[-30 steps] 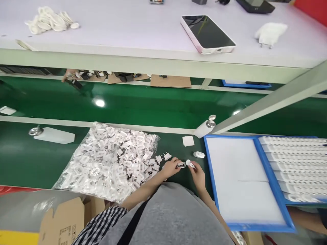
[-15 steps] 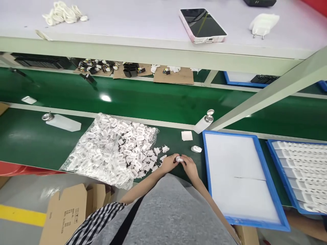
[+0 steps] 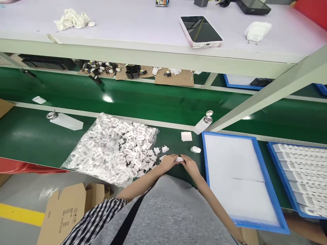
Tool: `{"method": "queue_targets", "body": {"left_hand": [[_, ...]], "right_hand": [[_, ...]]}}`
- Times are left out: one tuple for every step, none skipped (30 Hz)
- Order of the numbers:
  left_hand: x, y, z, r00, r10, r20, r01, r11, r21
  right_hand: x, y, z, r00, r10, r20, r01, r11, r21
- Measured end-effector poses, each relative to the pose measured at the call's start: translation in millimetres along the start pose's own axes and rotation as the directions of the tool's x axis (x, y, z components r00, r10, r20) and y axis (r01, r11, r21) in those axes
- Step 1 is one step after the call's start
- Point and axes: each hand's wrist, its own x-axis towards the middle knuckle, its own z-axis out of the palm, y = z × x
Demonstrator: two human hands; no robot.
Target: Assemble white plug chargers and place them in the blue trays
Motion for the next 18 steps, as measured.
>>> {"method": "queue_targets", "body": {"left_hand": [[-0.1,1.1,-1.9,1.000,-0.013,0.006,0.013,1.000,0.026],[-0.2,2.3,-3.4,1.000,-0.028,0.012,0.027,0.998,0.052],[-0.2,3.7,-4.7,0.999,-0.041,0.018,0.040,0.996,0.075],[0.1,5.1,-5.7,0.998,-0.050,0.027,0.047,0.994,0.096],[0.6,6.5,-6.7,0.998,-0.053,0.037,0.048,0.992,0.113],[1.6,7.8,-7.6,0.997,-0.052,0.049,0.045,0.991,0.127],[3.0,9.1,-8.6,0.997,-0.050,0.062,0.040,0.989,0.140],[4.7,10.4,-9.7,0.996,-0.046,0.076,0.034,0.988,0.152],[6.8,11.6,-10.8,0.995,-0.041,0.090,0.026,0.986,0.163],[8.9,12.7,-11.9,0.994,-0.036,0.102,0.018,0.985,0.173],[11.0,13.8,-12.9,0.993,-0.031,0.113,0.010,0.983,0.182],[12.8,14.7,-13.7,0.992,-0.026,0.122,0.002,0.982,0.191],[14.2,15.5,-14.1,0.992,-0.018,0.127,-0.007,0.980,0.198],[15.0,16.0,-14.2,0.992,-0.009,0.130,-0.017,0.979,0.203],[15.2,16.2,-14.0,0.991,0.001,0.131,-0.028,0.978,0.207],[14.8,16.2,-13.4,0.991,0.011,0.131,-0.038,0.977,0.208],[13.8,16.0,-12.7,0.991,0.021,0.131,-0.048,0.977,0.208],[12.5,15.6,-11.8,0.991,0.030,0.132,-0.057,0.977,0.207]], "right_hand": [[1.3,0.4,-2.1,1.000,-0.007,0.026,0.007,1.000,-0.015],[2.4,0.5,-4.1,0.999,-0.013,0.050,0.014,0.999,-0.031],[3.3,0.3,-5.7,0.997,-0.016,0.071,0.020,0.999,-0.046],[3.9,-0.4,-7.1,0.996,-0.016,0.088,0.021,0.998,-0.062],[4.4,-1.3,-8.2,0.995,-0.011,0.101,0.019,0.997,-0.078],[4.7,-2.6,-9.1,0.994,-0.004,0.110,0.014,0.995,-0.094],[5.0,-3.9,-9.7,0.993,0.006,0.118,0.007,0.994,-0.109],[5.3,-5.4,-10.2,0.992,0.015,0.124,0.000,0.992,-0.125],[5.5,-6.8,-10.5,0.991,0.025,0.129,-0.006,0.990,-0.140],[5.7,-8.1,-10.7,0.990,0.032,0.134,-0.011,0.988,-0.155],[5.8,-9.3,-10.8,0.989,0.037,0.140,-0.013,0.985,-0.170],[5.8,-10.3,-10.7,0.989,0.040,0.146,-0.012,0.983,-0.185],[5.7,-11.3,-10.6,0.988,0.040,0.152,-0.009,0.980,-0.199],[5.6,-12.1,-10.3,0.987,0.039,0.157,-0.005,0.977,-0.213],[5.4,-12.8,-9.9,0.986,0.037,0.162,0.000,0.974,-0.226],[5.1,-13.5,-9.5,0.985,0.036,0.167,0.005,0.971,-0.239],[4.9,-14.1,-9.0,0.984,0.037,0.172,0.008,0.968,-0.251],[4.7,-14.6,-8.5,0.983,0.038,0.178,0.010,0.965,-0.262]]}}
